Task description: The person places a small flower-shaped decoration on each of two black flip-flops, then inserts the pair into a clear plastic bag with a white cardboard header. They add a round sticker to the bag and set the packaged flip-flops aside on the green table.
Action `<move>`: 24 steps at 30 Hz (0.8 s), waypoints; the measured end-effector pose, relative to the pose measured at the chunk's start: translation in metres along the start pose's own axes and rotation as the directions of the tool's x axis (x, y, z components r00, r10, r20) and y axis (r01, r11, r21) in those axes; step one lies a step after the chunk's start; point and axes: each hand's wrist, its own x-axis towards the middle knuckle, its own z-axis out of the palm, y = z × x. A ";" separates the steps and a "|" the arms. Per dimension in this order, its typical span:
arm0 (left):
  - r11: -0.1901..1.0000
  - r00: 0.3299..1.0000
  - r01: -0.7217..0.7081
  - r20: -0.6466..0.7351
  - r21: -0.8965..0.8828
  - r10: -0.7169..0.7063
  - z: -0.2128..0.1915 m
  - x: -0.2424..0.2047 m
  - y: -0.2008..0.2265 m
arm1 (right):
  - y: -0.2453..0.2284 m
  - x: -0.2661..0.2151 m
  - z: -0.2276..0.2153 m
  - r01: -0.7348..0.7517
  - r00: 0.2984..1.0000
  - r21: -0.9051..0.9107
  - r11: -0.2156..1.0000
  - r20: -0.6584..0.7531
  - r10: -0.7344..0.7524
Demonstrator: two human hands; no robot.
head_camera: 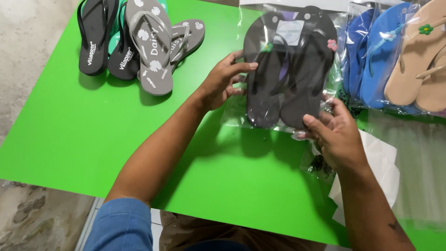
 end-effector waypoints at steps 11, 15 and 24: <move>0.996 0.996 -0.036 -0.076 0.085 0.042 0.019 0.120 -0.011 | 0.022 0.096 -0.062 -0.046 0.983 -0.013 0.999 -0.181 0.043; 0.957 0.969 -0.159 -0.148 0.242 0.199 0.009 0.152 -0.036 | 0.038 0.110 -0.068 -0.057 0.940 -0.228 0.972 -0.341 -0.025; 0.651 0.926 -0.187 -0.088 0.736 0.366 0.014 0.120 -0.053 | 0.033 0.095 -0.066 -0.142 0.887 -0.806 0.574 -0.361 -0.288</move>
